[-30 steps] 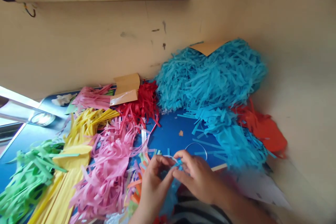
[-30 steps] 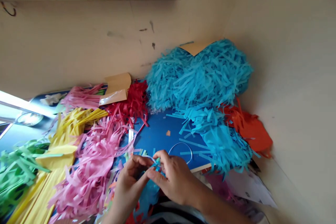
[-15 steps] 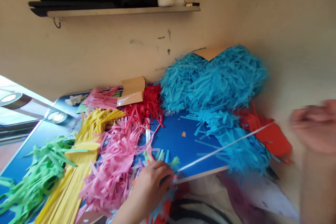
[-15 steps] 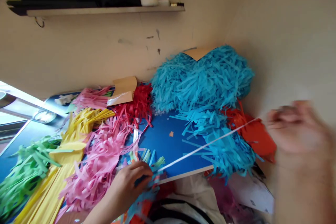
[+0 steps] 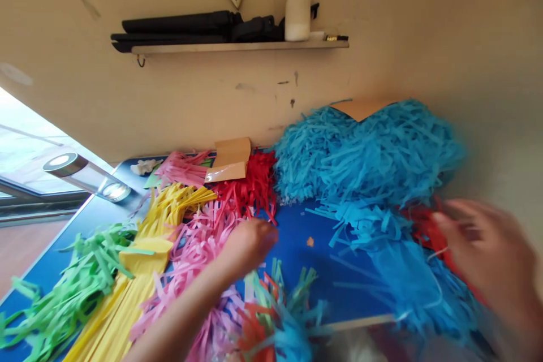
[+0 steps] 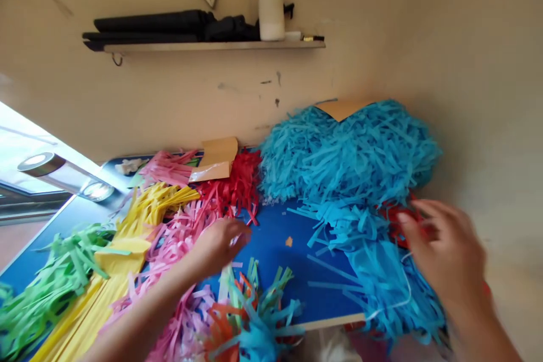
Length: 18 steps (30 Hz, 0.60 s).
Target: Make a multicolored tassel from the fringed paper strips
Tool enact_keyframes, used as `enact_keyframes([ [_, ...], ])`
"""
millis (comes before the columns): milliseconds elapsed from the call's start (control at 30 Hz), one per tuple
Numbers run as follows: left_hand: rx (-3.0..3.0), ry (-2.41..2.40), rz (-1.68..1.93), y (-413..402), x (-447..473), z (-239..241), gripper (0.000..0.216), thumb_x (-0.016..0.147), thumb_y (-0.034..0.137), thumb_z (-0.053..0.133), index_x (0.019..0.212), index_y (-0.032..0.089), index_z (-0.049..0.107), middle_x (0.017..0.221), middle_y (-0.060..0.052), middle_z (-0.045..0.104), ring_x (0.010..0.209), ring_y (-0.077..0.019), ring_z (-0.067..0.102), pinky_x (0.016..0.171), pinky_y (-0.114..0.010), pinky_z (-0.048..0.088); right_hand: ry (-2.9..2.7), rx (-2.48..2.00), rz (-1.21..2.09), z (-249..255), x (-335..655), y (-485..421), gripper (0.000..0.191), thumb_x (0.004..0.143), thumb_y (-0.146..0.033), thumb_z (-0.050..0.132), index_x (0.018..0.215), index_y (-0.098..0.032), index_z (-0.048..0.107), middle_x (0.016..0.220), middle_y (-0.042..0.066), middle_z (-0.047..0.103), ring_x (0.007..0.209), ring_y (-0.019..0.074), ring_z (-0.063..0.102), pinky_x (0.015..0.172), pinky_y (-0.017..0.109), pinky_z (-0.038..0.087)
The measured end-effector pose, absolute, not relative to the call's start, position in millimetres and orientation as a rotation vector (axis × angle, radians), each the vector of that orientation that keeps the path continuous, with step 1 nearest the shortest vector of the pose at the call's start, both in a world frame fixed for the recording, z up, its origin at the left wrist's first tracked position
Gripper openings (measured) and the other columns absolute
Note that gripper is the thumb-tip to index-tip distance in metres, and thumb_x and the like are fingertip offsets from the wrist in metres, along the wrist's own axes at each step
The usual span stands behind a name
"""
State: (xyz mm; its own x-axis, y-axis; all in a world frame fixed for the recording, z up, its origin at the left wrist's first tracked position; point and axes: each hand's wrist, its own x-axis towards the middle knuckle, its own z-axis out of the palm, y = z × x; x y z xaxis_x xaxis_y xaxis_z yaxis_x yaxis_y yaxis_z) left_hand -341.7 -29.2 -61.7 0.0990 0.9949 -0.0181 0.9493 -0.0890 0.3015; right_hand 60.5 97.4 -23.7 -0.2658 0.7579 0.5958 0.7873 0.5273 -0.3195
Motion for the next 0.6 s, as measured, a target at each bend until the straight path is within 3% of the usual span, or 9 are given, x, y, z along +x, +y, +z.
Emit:
enact_keyframes([
  [67, 2.078, 2.109, 0.226, 14.4, -385.5, -57.5, 0.028, 0.096, 0.026, 0.044, 0.099, 0.019, 0.071, 0.098, -0.01, 0.071, 0.097, -0.0221, 0.065, 0.087, -0.035, 0.05, -2.119, -1.166, -0.017, -40.1, 18.8, 93.0, 0.029, 0.094, -0.049, 0.051, 0.111, -0.03, 0.065, 0.119, 0.012, 0.062, 0.089, 0.0264, 0.065, 0.077, 0.043, 0.053],
  [200, 1.955, 2.325, 0.165, 74.6, -450.5, -68.1, 0.026, 0.094, 0.028, 0.053, 0.114, 0.016, 0.064, 0.118, -0.011, 0.065, 0.109, -0.0238, 0.061, 0.095, -0.045, 0.049, -2.386, -0.901, 0.253, -62.1, -61.0, 87.1, 0.025, 0.094, -0.041, 0.053, 0.11, -0.027, 0.066, 0.122, 0.007, 0.064, 0.107, 0.024, 0.064, 0.086, 0.037, 0.054],
  [367, 1.788, 2.553, 0.174, 92.1, -494.6, -75.1, 0.048, 0.092, 0.028, 0.057, 0.139, 0.019, 0.047, 0.149, -0.015, 0.041, 0.137, -0.0346, 0.037, 0.107, -0.056, 0.037, -2.554, -0.695, 0.564, -72.7, -138.1, 97.7, 0.021, 0.09, -0.027, 0.061, 0.109, -0.023, 0.068, 0.122, 0.008, 0.064, 0.111, 0.0219, 0.062, 0.095, 0.035, 0.05],
  [467, 1.738, 2.603, 0.193, 90.7, -496.2, -73.9, 0.041, 0.094, 0.026, 0.05, 0.134, 0.016, 0.053, 0.144, -0.019, 0.047, 0.136, -0.0359, 0.039, 0.106, -0.055, 0.037, -2.537, -0.744, 0.776, -82.5, -188.8, 115.4, 0.017, 0.085, -0.02, 0.065, 0.101, -0.02, 0.07, 0.115, 0.008, 0.067, 0.107, 0.0215, 0.063, 0.095, 0.033, 0.048],
  [600, 1.848, 2.385, 0.133, 84.4, -475.9, -86.7, 0.032, 0.092, 0.036, 0.057, 0.117, 0.018, 0.063, 0.121, -0.01, 0.064, 0.115, -0.0264, 0.058, 0.101, -0.052, 0.043, -2.405, -0.947, 0.952, -98.7, -255.9, 140.8, 0.019, 0.084, -0.019, 0.066, 0.102, -0.019, 0.069, 0.111, 0.009, 0.068, 0.106, 0.0218, 0.063, 0.095, 0.032, 0.046],
])
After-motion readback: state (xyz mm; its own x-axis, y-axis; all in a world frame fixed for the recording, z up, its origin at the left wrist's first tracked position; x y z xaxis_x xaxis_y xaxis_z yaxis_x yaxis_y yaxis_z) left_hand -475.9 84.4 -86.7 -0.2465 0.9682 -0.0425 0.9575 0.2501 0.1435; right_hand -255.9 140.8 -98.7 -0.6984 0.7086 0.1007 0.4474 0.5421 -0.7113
